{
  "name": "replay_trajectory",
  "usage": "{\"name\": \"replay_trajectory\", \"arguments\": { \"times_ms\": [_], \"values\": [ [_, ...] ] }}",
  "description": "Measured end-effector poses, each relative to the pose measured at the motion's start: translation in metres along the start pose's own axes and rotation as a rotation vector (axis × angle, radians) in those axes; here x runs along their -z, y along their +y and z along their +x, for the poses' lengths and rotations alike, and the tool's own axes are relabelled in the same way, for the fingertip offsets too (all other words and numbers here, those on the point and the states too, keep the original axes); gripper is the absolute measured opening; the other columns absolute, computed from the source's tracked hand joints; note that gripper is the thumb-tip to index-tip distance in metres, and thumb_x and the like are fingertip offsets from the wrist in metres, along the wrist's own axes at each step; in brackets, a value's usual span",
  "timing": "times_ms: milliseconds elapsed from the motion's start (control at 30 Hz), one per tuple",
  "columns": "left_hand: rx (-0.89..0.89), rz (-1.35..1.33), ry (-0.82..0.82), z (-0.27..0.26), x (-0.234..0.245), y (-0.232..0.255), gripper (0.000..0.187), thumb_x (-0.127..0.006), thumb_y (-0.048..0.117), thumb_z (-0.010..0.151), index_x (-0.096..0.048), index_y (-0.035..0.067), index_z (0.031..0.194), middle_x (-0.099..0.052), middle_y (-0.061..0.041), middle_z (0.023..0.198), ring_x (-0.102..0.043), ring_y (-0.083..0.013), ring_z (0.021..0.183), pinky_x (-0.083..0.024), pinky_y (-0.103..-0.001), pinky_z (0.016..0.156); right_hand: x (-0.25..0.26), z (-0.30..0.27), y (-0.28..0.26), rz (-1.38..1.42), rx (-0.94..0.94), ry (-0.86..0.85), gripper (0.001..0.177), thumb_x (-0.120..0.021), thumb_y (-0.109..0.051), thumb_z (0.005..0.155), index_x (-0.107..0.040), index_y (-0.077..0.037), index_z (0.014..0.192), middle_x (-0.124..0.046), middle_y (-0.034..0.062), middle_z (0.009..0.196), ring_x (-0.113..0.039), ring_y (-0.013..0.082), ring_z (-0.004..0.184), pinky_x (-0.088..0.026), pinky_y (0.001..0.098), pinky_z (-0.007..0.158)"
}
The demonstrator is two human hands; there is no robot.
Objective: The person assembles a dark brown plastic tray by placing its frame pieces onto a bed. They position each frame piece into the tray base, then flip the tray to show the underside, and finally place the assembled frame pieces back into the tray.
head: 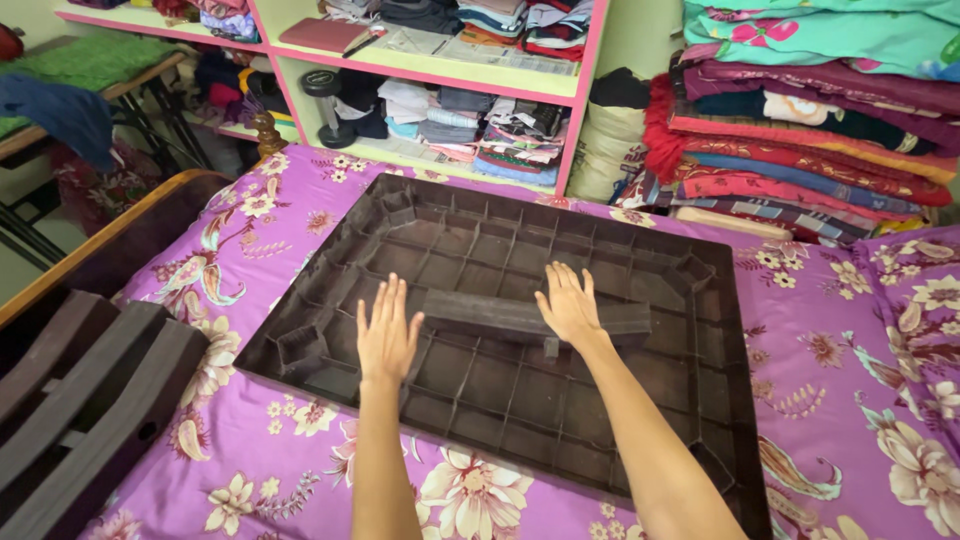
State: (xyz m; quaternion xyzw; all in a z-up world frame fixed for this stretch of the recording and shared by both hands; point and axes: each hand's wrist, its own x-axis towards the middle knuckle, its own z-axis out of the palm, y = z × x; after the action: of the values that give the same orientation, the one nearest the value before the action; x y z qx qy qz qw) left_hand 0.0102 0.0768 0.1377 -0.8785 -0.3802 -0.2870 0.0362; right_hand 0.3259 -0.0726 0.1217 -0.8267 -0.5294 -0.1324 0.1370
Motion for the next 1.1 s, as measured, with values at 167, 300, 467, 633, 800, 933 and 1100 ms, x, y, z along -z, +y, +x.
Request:
{"name": "replay_trajectory", "arguments": {
  "times_ms": [167,300,467,633,800,933,1100],
  "values": [
    [-0.007,0.048,0.017,0.049,0.011,-0.012,0.068,-0.045,0.048,0.103,-0.034,0.01,0.159,-0.03,-0.005,0.168,-0.03,-0.0211,0.152,-0.023,-0.054,0.123,0.017,0.031,-0.013,-0.008,0.088,0.051,0.064,-0.052,-0.039,0.099,-0.042,-0.001,0.149,-0.042,0.0163,0.158,-0.035,0.0286,0.149,-0.018,0.0537,0.123],
    [-0.01,0.013,0.045,0.088,0.039,-0.02,0.067,-0.045,0.048,0.104,-0.035,0.011,0.16,-0.03,-0.006,0.169,-0.031,-0.0225,0.153,-0.022,-0.055,0.123,0.046,0.07,-0.023,0.004,0.151,0.103,0.065,-0.053,-0.037,0.1,-0.042,0.002,0.15,-0.04,0.0217,0.158,-0.035,0.0324,0.148,-0.021,0.0516,0.122],
    [0.05,0.036,0.082,0.092,0.083,-0.05,0.067,-0.046,0.046,0.106,-0.036,0.009,0.16,-0.034,-0.007,0.167,-0.031,-0.0244,0.153,-0.018,-0.056,0.123,0.08,0.11,-0.041,0.039,0.179,0.125,0.064,-0.053,-0.037,0.101,-0.043,0.003,0.15,-0.041,0.0227,0.157,-0.036,0.0358,0.147,-0.023,0.0516,0.122],
    [0.116,0.002,0.077,0.071,0.108,-0.081,0.066,-0.048,0.045,0.105,-0.037,0.009,0.159,-0.036,-0.009,0.167,-0.031,-0.0252,0.153,-0.018,-0.056,0.123,0.099,0.138,-0.067,0.055,0.234,0.182,0.063,-0.056,-0.036,0.101,-0.044,0.004,0.148,-0.043,0.0252,0.155,-0.037,0.0366,0.147,-0.025,0.0528,0.121],
    [0.128,0.097,0.093,0.048,0.121,-0.12,0.068,-0.053,0.044,0.104,-0.039,0.007,0.159,-0.038,-0.009,0.165,-0.031,-0.0269,0.153,-0.018,-0.056,0.122,0.1,0.148,-0.112,0.149,0.273,0.185,0.06,-0.059,-0.034,0.101,-0.046,0.004,0.146,-0.045,0.0255,0.154,-0.038,0.0374,0.145,-0.027,0.0522,0.12],
    [0.159,0.126,0.104,0.03,0.125,-0.15,0.069,-0.055,0.043,0.105,-0.039,0.006,0.16,-0.039,-0.01,0.166,-0.034,-0.0257,0.152,-0.02,-0.056,0.123,0.094,0.15,-0.152,0.204,0.288,0.115,0.057,-0.059,-0.032,0.1,-0.047,0.001,0.145,-0.048,0.0221,0.152,-0.041,0.0351,0.145,-0.028,0.0516,0.12],
    [0.184,0.135,0.142,0.004,0.128,-0.185,0.068,-0.056,0.043,0.105,-0.041,0.004,0.158,-0.042,-0.012,0.164,-0.036,-0.0288,0.152,-0.022,-0.055,0.123,0.072,0.15,-0.204,0.231,0.372,0.12,0.058,-0.06,-0.031,0.1,-0.046,0.002,0.145,-0.048,0.0227,0.151,-0.039,0.0369,0.144,-0.027,0.051,0.119]
  ]
}}
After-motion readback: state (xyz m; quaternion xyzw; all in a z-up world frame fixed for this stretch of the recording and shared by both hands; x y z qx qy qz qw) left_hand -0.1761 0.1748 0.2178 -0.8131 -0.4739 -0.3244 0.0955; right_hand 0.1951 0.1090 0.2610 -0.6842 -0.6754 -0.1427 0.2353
